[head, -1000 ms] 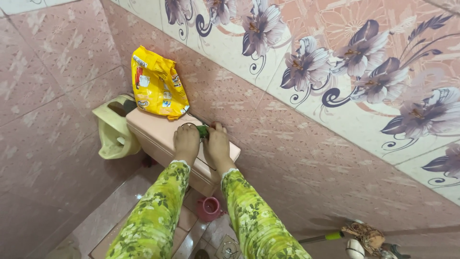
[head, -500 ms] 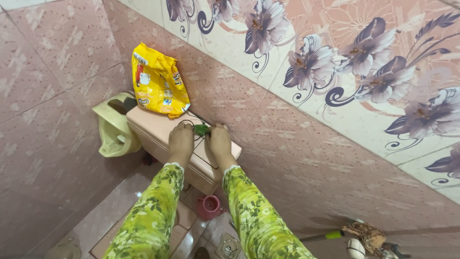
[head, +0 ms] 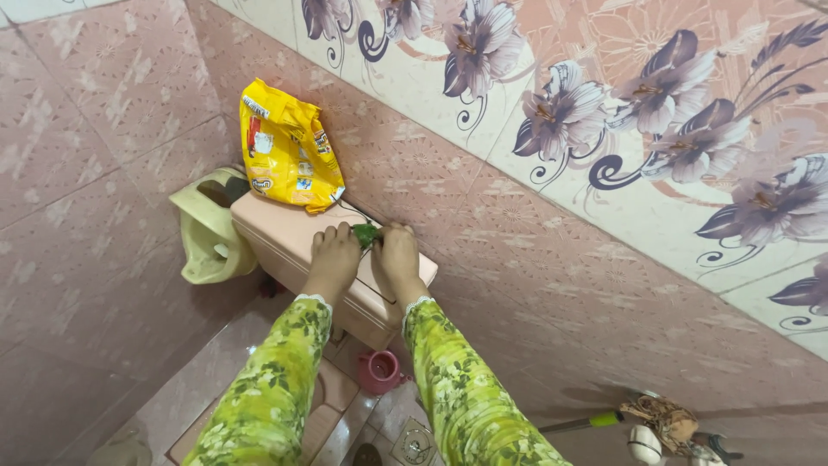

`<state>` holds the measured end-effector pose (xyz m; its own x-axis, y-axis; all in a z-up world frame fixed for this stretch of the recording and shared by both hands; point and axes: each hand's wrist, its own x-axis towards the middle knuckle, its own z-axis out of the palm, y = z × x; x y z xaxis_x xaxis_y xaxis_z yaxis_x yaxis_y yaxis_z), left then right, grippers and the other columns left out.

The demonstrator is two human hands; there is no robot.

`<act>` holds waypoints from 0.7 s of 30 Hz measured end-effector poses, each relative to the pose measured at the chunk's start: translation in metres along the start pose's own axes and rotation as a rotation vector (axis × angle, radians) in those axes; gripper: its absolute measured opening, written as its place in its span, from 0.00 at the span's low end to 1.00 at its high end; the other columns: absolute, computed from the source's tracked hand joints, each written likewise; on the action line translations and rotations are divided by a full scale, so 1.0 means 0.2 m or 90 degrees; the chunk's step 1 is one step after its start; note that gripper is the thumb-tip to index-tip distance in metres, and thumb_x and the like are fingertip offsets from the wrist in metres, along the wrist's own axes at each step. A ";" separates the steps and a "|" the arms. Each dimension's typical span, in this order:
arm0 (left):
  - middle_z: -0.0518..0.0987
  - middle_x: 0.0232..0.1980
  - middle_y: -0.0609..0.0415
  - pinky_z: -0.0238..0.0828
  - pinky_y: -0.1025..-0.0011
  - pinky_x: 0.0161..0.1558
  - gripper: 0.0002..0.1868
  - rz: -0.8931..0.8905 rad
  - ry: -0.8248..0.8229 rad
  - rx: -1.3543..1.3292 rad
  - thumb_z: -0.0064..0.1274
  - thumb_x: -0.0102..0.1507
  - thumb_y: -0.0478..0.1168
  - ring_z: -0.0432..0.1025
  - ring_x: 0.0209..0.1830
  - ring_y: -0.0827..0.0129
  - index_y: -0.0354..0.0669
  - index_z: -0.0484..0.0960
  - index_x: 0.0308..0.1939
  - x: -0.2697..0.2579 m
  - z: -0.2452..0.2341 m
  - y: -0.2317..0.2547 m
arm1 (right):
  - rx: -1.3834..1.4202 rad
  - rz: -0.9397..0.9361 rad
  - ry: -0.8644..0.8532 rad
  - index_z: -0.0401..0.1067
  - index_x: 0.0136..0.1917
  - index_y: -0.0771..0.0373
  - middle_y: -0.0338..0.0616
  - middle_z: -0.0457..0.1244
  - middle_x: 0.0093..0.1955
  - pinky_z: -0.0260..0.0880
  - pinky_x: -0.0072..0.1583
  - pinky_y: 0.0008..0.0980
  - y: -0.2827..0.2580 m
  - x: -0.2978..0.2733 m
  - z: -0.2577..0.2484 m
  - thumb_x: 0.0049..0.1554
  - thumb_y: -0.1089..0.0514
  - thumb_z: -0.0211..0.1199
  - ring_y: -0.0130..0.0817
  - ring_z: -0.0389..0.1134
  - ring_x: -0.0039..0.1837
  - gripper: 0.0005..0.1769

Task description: Cleaning a bathroom squat toilet bowl using liquid toilet cleaner and a scrub brush.

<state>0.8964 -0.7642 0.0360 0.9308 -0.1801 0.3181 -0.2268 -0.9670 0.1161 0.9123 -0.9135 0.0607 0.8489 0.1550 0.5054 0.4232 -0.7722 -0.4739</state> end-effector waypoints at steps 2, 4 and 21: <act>0.74 0.51 0.50 0.61 0.57 0.56 0.10 0.025 0.035 0.038 0.46 0.64 0.37 0.68 0.54 0.56 0.39 0.83 0.42 0.00 0.06 0.00 | 0.000 -0.004 0.004 0.79 0.41 0.66 0.55 0.69 0.47 0.67 0.59 0.48 -0.01 0.00 -0.02 0.47 0.64 0.67 0.56 0.67 0.53 0.07; 0.74 0.50 0.50 0.60 0.57 0.55 0.11 0.046 0.070 0.075 0.44 0.67 0.38 0.67 0.53 0.56 0.37 0.82 0.42 0.00 0.09 0.02 | 0.000 -0.009 0.006 0.79 0.41 0.67 0.55 0.69 0.47 0.67 0.59 0.48 0.00 -0.02 -0.01 0.46 0.64 0.68 0.57 0.67 0.53 0.08; 0.84 0.48 0.40 0.71 0.59 0.52 0.16 -0.348 0.112 -0.619 0.50 0.67 0.43 0.78 0.50 0.48 0.35 0.83 0.51 0.11 0.28 0.12 | 0.412 0.282 0.053 0.79 0.49 0.69 0.45 0.72 0.38 0.73 0.43 0.30 0.16 -0.08 0.14 0.51 0.61 0.72 0.29 0.72 0.39 0.13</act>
<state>0.9283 -0.8013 -0.0076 0.9377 0.3266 0.1185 0.0007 -0.3427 0.9394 0.9205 -0.9242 0.0173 0.9657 -0.1502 0.2116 0.1730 -0.2355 -0.9564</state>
